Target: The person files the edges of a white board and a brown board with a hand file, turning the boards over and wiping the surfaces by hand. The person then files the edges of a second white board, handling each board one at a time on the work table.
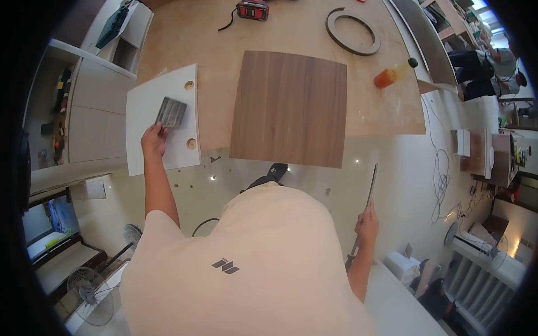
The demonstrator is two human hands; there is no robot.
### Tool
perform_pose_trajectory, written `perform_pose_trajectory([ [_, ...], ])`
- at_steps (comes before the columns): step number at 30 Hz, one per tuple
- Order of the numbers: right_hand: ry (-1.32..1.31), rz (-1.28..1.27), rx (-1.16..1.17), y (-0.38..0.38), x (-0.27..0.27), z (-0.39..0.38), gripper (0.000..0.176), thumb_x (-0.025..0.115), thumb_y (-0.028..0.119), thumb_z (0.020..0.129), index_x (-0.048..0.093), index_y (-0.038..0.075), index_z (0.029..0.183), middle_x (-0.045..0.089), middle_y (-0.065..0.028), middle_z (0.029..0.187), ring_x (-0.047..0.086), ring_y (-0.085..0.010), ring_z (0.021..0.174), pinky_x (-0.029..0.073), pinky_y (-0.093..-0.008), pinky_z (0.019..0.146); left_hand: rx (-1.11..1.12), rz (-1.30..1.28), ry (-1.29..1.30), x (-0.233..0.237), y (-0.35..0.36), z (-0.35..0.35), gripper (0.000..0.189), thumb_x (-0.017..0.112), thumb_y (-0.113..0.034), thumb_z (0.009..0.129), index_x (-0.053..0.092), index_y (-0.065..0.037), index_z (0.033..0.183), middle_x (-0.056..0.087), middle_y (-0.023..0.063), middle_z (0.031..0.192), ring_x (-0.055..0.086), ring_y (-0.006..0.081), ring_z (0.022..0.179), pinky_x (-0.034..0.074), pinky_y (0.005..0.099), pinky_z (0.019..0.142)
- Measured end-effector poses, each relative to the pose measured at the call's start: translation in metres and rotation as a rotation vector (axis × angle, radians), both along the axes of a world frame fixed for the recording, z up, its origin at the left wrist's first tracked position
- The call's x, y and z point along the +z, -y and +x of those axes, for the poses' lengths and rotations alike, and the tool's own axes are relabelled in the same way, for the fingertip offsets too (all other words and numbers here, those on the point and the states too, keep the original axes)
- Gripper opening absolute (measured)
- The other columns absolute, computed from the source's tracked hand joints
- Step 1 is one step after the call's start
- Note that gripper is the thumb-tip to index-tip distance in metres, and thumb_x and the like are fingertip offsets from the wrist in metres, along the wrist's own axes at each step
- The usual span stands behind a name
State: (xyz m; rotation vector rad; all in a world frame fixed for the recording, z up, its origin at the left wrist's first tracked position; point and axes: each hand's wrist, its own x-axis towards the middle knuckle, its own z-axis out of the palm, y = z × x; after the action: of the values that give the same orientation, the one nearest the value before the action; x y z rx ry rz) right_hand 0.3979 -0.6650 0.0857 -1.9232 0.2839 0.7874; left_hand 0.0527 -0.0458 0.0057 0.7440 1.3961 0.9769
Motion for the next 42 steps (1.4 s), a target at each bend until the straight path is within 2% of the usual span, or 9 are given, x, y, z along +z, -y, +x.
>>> perform_pose_trajectory([
  [3, -0.022, -0.025, 0.017, 0.001, 0.007, -0.002, 0.049, 0.047, 0.033, 0.105, 0.039, 0.018, 0.152, 0.043, 0.0036, 0.069, 0.035, -0.0046, 0.048, 0.029, -0.02, 0.041, -0.082, 0.024, -0.5, -0.003, 0.02, -0.032, 0.039, 0.075, -0.021, 0.088, 0.06, 0.003, 0.114, 0.068, 0.0152, 0.09, 0.068, 0.0254, 0.084, 0.057, 0.0349, 0.07],
  [5, -0.016, -0.031, 0.022, 0.002, 0.009, 0.0, 0.049, 0.048, 0.032, 0.105, 0.04, 0.018, 0.151, 0.043, 0.004, 0.068, 0.034, -0.0044, 0.048, 0.029, -0.0199, 0.041, -0.053, 0.485, -1.426, 0.0, 0.038, -0.039, 0.05, 0.074, -0.037, 0.088, 0.061, 0.003, 0.116, 0.07, 0.0193, 0.092, 0.069, 0.032, 0.087, 0.055, 0.0417, 0.075],
  [6, -0.009, -0.027, 0.02, 0.005, 0.007, 0.002, 0.049, 0.048, 0.032, 0.105, 0.041, 0.018, 0.151, 0.043, 0.0041, 0.068, 0.034, -0.0043, 0.049, 0.028, -0.0199, 0.041, -0.022, 0.543, -1.354, 0.006, 0.048, -0.036, 0.053, 0.069, -0.046, 0.088, 0.064, 0.003, 0.108, 0.07, 0.0213, 0.091, 0.067, 0.0379, 0.085, 0.052, 0.0459, 0.078],
  [7, -0.004, -0.026, 0.013, 0.009, 0.006, 0.002, 0.049, 0.049, 0.032, 0.105, 0.041, 0.018, 0.151, 0.043, 0.0043, 0.068, 0.034, -0.0042, 0.049, 0.028, -0.0198, 0.041, -0.145, 0.536, -1.264, 0.023, 0.068, -0.02, 0.045, 0.067, -0.043, 0.091, 0.066, 0.001, 0.099, 0.068, 0.0148, 0.078, 0.066, 0.0299, 0.069, 0.052, 0.0406, 0.066],
  [11, -0.006, 0.018, -0.047, 0.02, 0.012, -0.007, 0.049, 0.052, 0.029, 0.103, 0.044, 0.013, 0.149, 0.043, 0.0056, 0.068, 0.035, -0.0041, 0.052, 0.03, -0.0203, 0.044, -0.813, -0.21, -0.402, 0.027, 0.201, 0.068, 0.035, 0.067, -0.041, 0.093, 0.065, -0.005, 0.092, 0.053, 0.0004, 0.061, 0.05, 0.0111, 0.048, 0.039, 0.0268, 0.042],
  [14, -0.008, 0.063, -0.078, 0.035, 0.005, -0.031, 0.05, 0.053, 0.026, 0.102, 0.045, 0.011, 0.148, 0.044, 0.0061, 0.068, 0.037, -0.0046, 0.056, 0.033, -0.0206, 0.048, -0.696, -0.561, 0.224, -0.013, 0.266, 0.103, 0.04, 0.068, -0.041, 0.093, 0.063, -0.005, 0.11, 0.065, 0.0092, 0.091, 0.065, 0.0199, 0.085, 0.055, 0.035, 0.07],
  [17, -0.034, 0.034, -0.104, 0.061, -0.001, -0.064, 0.049, 0.053, 0.026, 0.102, 0.045, 0.011, 0.148, 0.043, 0.0059, 0.069, 0.038, -0.0049, 0.058, 0.034, -0.021, 0.05, -0.424, -0.503, 0.7, -0.041, 0.268, 0.139, 0.043, 0.068, -0.033, 0.093, 0.056, -0.004, 0.123, 0.064, 0.0134, 0.115, 0.062, 0.0258, 0.108, 0.053, 0.0426, 0.092],
  [29, 0.038, 0.026, -0.198, 0.146, -0.025, -0.13, 0.047, 0.052, 0.032, 0.103, 0.047, 0.022, 0.148, 0.043, 0.0043, 0.065, 0.034, -0.0054, 0.048, 0.029, -0.0219, 0.042, -0.096, -0.397, 0.71, 0.011, 0.276, 0.187, 0.038, 0.068, -0.012, 0.091, 0.053, -0.002, 0.124, 0.055, 0.0131, 0.13, 0.058, 0.0303, 0.115, 0.05, 0.0474, 0.1],
  [42, 0.017, 0.088, -0.249, 0.166, -0.041, -0.139, 0.049, 0.053, 0.033, 0.102, 0.045, 0.021, 0.149, 0.044, 0.0044, 0.066, 0.033, -0.0051, 0.048, 0.029, -0.0218, 0.041, -0.13, -0.289, 0.911, 0.026, 0.26, 0.212, 0.039, 0.061, -0.008, 0.094, 0.05, 0.001, 0.13, 0.056, 0.014, 0.128, 0.057, 0.0321, 0.118, 0.05, 0.0496, 0.101],
])
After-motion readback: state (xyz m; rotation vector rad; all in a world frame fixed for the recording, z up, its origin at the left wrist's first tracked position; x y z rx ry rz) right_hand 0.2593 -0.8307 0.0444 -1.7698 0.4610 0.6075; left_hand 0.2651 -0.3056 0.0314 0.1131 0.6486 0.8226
